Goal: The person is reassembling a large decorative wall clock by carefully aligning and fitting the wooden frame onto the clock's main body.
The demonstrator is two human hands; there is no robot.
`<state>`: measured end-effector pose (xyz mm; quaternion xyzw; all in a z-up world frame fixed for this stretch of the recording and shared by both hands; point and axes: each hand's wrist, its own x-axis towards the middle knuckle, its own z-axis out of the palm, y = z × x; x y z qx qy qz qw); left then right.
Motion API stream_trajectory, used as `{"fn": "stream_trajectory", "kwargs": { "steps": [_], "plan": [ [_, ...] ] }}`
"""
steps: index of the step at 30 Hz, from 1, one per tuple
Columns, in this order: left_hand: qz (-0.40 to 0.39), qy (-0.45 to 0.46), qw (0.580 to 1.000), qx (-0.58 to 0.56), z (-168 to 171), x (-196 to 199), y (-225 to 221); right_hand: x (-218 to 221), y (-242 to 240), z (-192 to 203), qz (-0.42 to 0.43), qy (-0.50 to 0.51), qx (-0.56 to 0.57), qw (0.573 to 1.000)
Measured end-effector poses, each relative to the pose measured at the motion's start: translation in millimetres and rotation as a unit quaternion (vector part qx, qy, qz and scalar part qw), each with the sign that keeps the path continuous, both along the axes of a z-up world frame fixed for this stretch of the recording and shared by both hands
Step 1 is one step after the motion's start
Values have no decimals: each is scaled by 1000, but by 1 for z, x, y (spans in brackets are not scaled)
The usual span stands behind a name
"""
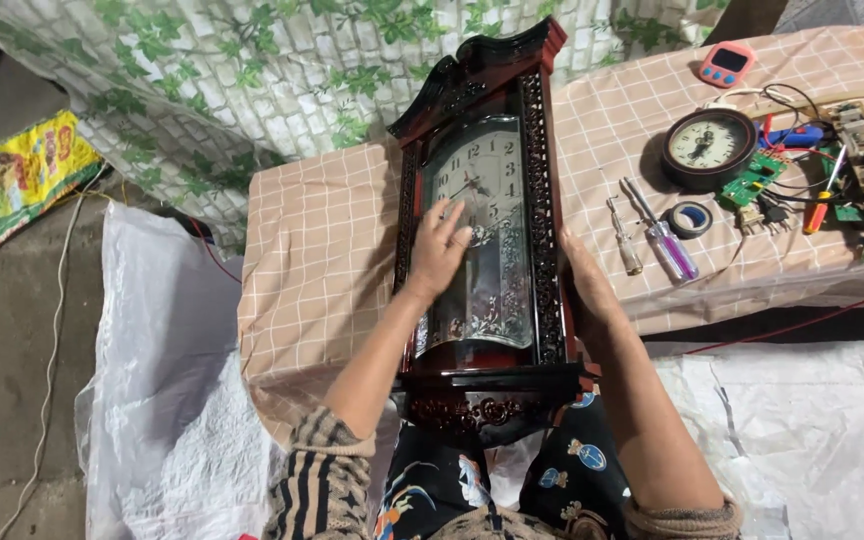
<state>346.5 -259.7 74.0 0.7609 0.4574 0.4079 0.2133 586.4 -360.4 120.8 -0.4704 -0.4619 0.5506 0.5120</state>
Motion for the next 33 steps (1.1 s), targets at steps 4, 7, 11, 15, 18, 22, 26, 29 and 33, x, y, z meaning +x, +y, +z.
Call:
{"fn": "stream_trajectory", "kwargs": {
  "steps": [4,7,11,15,18,22,26,29,33],
  "plan": [
    [-89,0,993,-79,39,26,-31,-17,-20,35,-48,263,-124,956],
    [-116,55,991,-42,41,43,-32,-16,-18,7,-67,321,-142,934],
    [-119,86,989,-9,31,53,-35,8,29,-178,-87,302,-98,944],
    [-113,50,991,-53,44,50,-37,-23,1,-95,-96,298,-91,945],
    [-112,36,992,-43,44,48,-41,-36,-18,-46,-103,346,-109,926],
    [-111,58,992,-26,42,48,-41,-34,-28,20,-37,313,-61,947],
    [-113,45,993,-12,38,51,-40,-25,-23,12,-14,258,-35,965],
    [-115,64,991,-23,37,49,-38,-19,-14,3,-28,193,-40,980],
    [-90,101,989,-53,45,41,-42,-29,-26,55,-35,171,-53,983]
  ]
}}
